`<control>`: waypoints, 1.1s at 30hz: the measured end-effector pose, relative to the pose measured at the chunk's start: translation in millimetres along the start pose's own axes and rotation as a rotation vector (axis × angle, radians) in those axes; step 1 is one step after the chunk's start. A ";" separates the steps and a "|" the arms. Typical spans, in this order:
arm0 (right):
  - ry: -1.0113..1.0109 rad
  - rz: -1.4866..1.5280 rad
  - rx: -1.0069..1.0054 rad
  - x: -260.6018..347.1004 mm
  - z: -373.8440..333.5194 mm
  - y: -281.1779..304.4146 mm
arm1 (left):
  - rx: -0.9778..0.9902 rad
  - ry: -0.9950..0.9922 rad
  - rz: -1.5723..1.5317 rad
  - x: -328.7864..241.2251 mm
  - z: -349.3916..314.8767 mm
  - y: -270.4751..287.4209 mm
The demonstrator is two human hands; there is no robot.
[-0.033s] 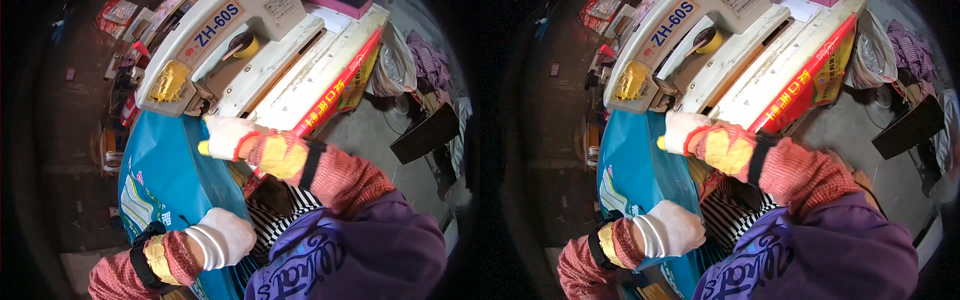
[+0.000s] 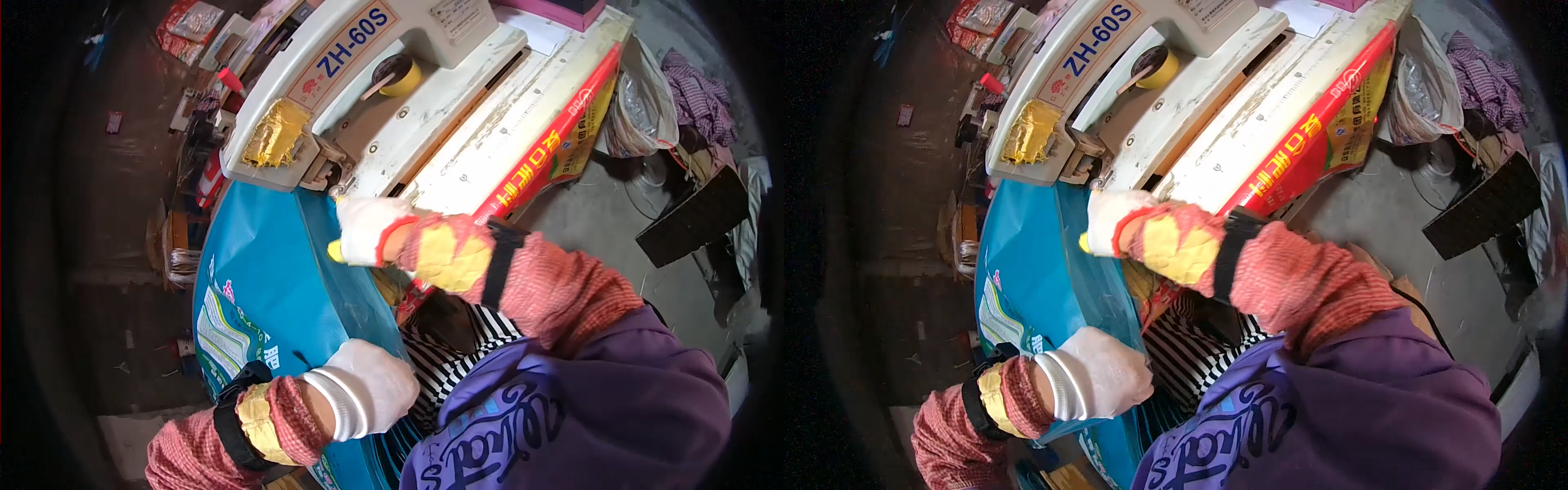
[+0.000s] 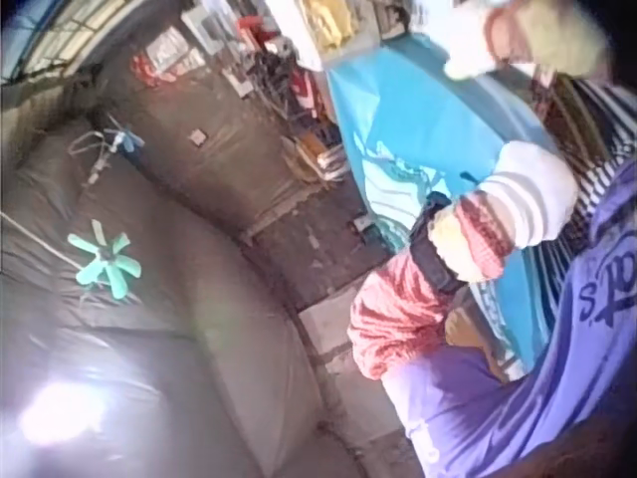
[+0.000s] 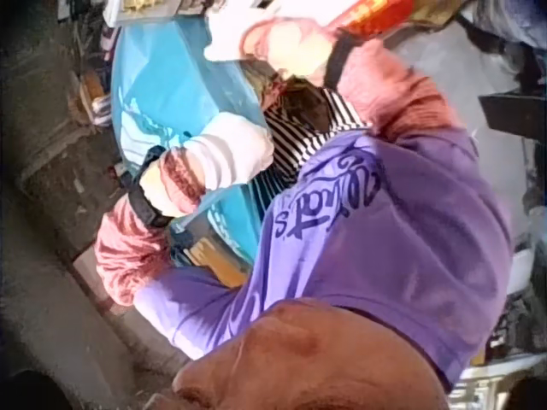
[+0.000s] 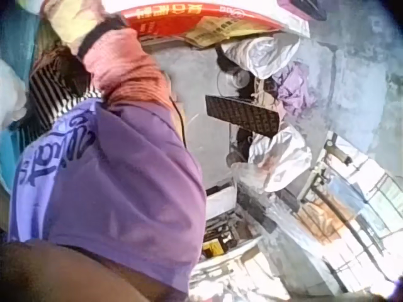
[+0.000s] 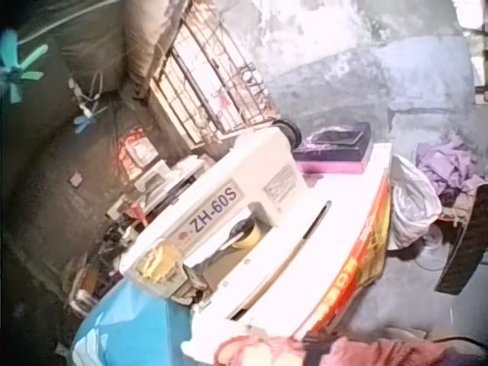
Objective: The person inserts a plastic liner into a large green bag, folds the top edge over, and feeds it through a sewing machine before stacking it. They repeat this process for a second bag and liner.
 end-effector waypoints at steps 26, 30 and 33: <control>0.488 -3.116 -0.576 -14.1 36.2 -159.9 | 0.071 0.282 0.312 20.4 7.1 31.1; -0.405 -3.318 -0.476 -3.6 36.6 -122.2 | 0.371 0.537 0.320 62.9 -16.8 62.5; -0.259 -3.315 -0.639 -11.2 42.1 -138.3 | 0.485 0.553 0.614 61.0 -49.6 72.7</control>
Point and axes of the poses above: each hand's wrist, its own z-axis towards the middle knuckle, its own y-axis out of the back of the hand, x = y × z, the point moved 3 cm from there along z, towards the middle knuckle, and after that the axes turned 12 degrees about -x, right-handed, at the moved point
